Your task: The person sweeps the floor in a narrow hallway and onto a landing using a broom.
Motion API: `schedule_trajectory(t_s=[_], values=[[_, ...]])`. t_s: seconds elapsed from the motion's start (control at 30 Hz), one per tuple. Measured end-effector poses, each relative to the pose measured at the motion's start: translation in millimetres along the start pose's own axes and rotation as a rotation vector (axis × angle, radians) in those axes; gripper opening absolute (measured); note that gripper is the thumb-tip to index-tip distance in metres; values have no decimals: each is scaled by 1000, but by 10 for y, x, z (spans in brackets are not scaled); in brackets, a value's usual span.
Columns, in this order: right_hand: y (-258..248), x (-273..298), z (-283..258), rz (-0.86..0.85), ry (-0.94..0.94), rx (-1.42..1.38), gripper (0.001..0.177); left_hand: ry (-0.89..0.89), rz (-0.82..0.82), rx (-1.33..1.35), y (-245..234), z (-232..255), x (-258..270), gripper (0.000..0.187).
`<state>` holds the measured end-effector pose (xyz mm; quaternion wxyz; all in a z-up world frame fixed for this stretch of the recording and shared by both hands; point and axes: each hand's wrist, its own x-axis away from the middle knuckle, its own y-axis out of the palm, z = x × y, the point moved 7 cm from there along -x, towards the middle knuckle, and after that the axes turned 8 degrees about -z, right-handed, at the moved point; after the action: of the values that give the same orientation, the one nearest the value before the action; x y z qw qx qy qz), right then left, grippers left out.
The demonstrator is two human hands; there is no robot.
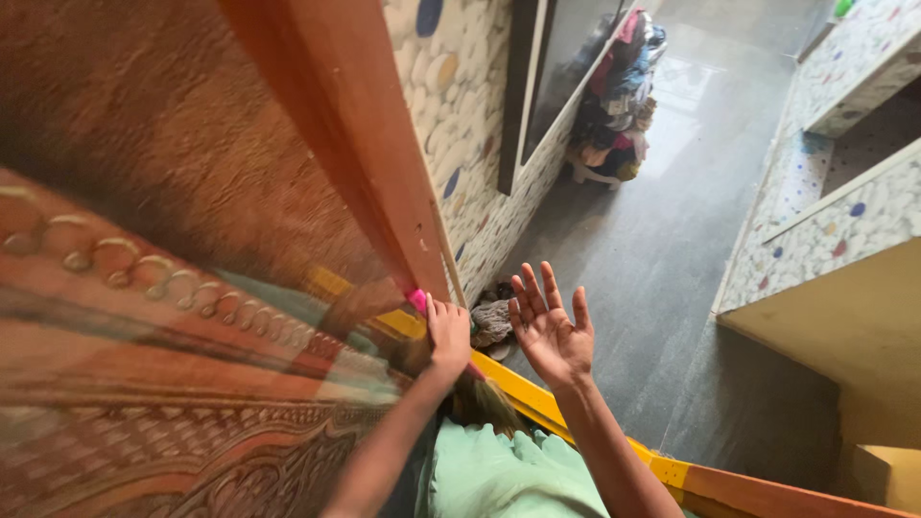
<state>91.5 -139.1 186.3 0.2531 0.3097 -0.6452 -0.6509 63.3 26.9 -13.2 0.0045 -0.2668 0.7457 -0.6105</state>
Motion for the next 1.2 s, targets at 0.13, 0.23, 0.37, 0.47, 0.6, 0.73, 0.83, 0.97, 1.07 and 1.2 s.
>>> schedule_trajectory(t_s=[0.13, 0.23, 0.37, 0.47, 0.6, 0.73, 0.83, 0.97, 1.07, 1.2], values=[[-13, -46, 98, 33, 34, 16, 58, 8, -44, -325, 118, -117, -180, 34], [-98, -57, 91, 39, 40, 24, 56, 106, -143, -477, 274, -26, -271, 36], [-531, -9, 3, 233, 76, 218, 54, -44, -216, -592, 269, -39, -474, 34], [-936, 138, -85, 345, 111, 285, 50, -75, -439, -474, 330, 46, -528, 28], [-1617, 311, -138, 431, 120, 316, 40, 108, -542, -325, 102, 407, -396, 15], [-2416, 589, 81, 671, 207, 415, 27, 191, -590, -264, -477, 834, -61, 18], [-2628, 847, 269, 926, 277, 235, 26, 211, -475, -421, -757, 1186, 320, 9], [-2257, 713, 72, 697, 247, 460, 25, 329, -282, -535, -1301, 1387, 1070, 13], [-1683, 671, -161, 490, 195, 720, 24, 445, -199, -201, -2052, 1191, 1417, 25], [-837, 649, -594, 132, -109, 1511, 23, 584, 37, 457, -3077, 614, 1835, 63]])
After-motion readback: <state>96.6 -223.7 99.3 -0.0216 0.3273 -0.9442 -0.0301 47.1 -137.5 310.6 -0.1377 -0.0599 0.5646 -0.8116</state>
